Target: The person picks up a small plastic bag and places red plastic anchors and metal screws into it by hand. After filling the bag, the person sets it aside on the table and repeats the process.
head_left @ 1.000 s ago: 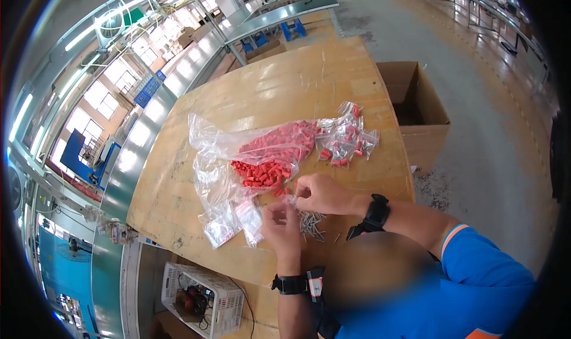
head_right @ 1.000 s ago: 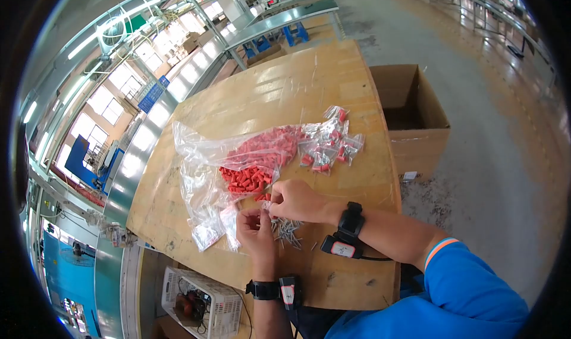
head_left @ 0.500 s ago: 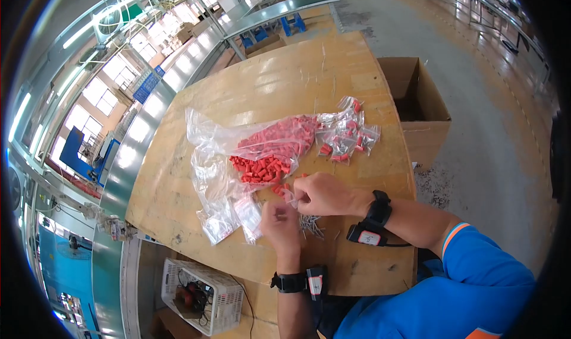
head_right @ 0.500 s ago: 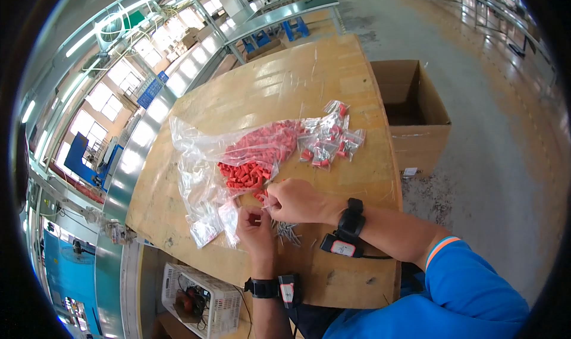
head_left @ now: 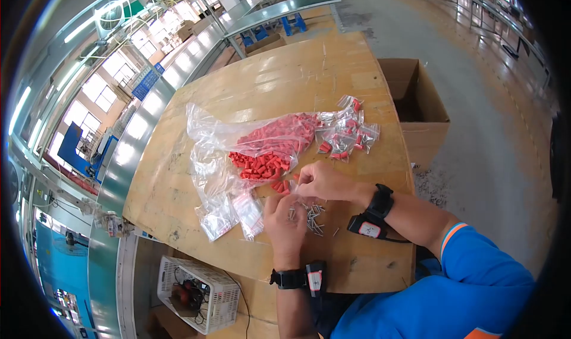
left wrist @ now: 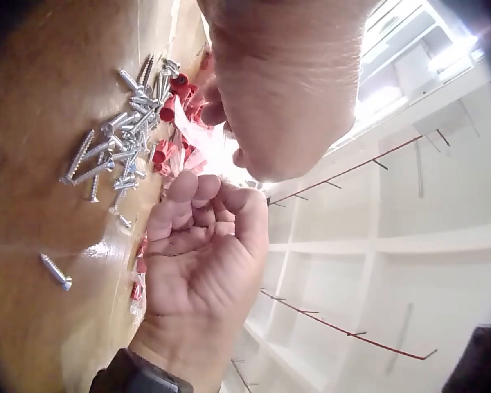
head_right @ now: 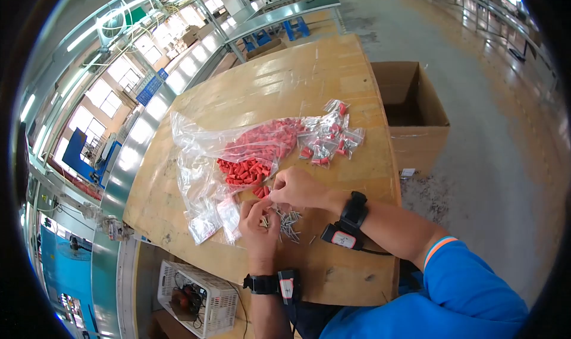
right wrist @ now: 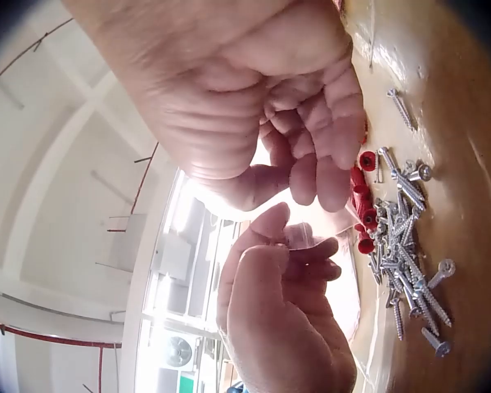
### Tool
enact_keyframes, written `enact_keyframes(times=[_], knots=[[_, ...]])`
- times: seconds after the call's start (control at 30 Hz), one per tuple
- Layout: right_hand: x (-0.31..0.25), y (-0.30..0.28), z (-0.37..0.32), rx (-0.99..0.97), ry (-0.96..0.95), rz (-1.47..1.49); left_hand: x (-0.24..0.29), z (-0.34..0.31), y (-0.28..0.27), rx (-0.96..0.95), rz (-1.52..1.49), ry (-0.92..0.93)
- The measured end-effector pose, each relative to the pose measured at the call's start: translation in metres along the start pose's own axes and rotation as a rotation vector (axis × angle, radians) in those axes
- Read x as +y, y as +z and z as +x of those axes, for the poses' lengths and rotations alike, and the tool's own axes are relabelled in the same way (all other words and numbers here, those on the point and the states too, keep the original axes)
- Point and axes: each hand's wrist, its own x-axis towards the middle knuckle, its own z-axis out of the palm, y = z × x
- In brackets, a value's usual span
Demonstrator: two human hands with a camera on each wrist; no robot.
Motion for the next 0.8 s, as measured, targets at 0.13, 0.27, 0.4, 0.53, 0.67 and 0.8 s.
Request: enact_keyframes(times=[0.13,0.27,0.4,0.53,0.67,0.8], knots=[[0.005,-0.003,0.003,-0.006,0.003,0.101,-0.002,0.002,0.000,0.017,0.072,0.014],[0.009,-0.006,0.006,-0.034,-0.050,0.131,-0.002,-0.004,-0.002,-0.012,-0.097,-0.221],[0.004,-0.005,0.011,-0.015,-0.247,0.310,0.000,-0.009,-0.007,0.000,-0.773,-0.597],[-0.008,-0.009,0.001,-0.201,-0.240,0.129,0.009,-0.007,-0.012,-0.180,-0.922,-0.623],[-0.005,-0.012,-0.002,-0.408,-0.208,0.166,0.003,-0.008,-0.016,-0.232,-1.071,-0.598],[-0.011,-0.017,-0.004,-0.477,-0.169,0.133,0.003,-0.010,-0.020,-0.235,-1.238,-0.565]])
